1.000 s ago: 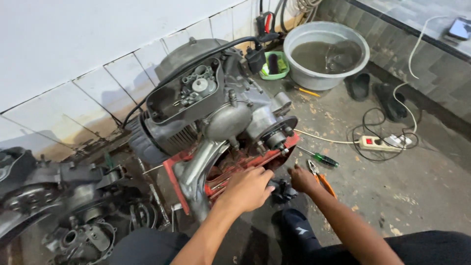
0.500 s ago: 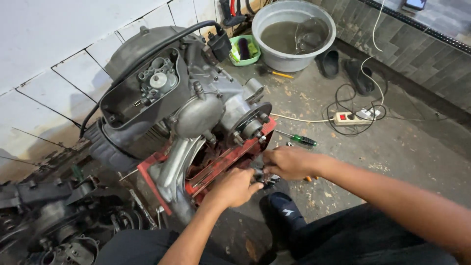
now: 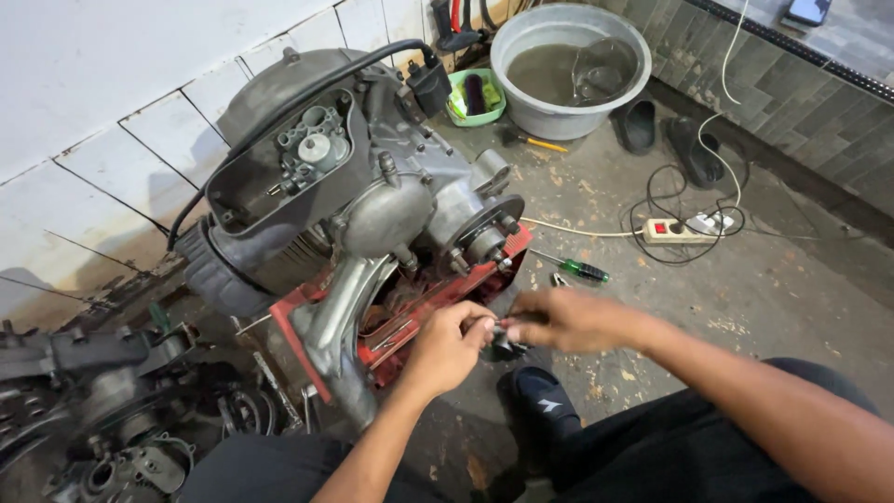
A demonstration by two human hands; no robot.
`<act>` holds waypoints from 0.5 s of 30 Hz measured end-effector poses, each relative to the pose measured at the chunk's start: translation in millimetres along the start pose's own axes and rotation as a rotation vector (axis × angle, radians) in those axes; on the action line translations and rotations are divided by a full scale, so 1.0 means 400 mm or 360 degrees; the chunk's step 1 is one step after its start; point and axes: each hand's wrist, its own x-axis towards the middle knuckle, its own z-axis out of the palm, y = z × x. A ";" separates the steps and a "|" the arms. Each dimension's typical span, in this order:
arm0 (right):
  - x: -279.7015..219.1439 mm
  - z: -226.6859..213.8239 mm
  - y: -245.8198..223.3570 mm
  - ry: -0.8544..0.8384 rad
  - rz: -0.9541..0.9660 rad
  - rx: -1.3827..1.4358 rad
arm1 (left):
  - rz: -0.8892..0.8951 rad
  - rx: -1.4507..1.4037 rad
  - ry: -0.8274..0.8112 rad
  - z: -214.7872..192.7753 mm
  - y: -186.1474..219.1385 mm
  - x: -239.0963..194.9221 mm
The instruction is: The person is repairing a motorcycle engine mounted on a red stand. They use pliers to remove a clip, then use their hands and a screwdriver to remove and install small metal components and a spring inside the engine head. The person also picks up and places down various tools and parts on the floor.
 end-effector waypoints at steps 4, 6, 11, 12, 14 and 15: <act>0.000 0.032 -0.014 -0.0095 -0.0066 -0.0135 | -0.0136 -0.0146 0.0107 0.018 -0.015 0.002; 0.002 0.039 -0.030 -0.0046 -0.0077 -0.0153 | -0.0169 -0.0201 0.0195 0.017 -0.027 -0.008; 0.007 0.006 -0.123 -0.0011 -0.0334 -0.0427 | -0.0233 -0.0259 0.0377 -0.049 0.007 -0.089; 0.006 0.002 -0.142 -0.0054 -0.0431 -0.0429 | -0.0205 -0.0213 0.0412 -0.071 0.023 -0.112; 0.031 0.016 -0.150 -0.0052 -0.0599 -0.0472 | -0.0235 -0.0304 0.0455 -0.082 0.011 -0.144; 0.041 0.023 -0.153 -0.0034 -0.0733 -0.0501 | -0.0253 -0.0402 0.0461 -0.085 0.005 -0.158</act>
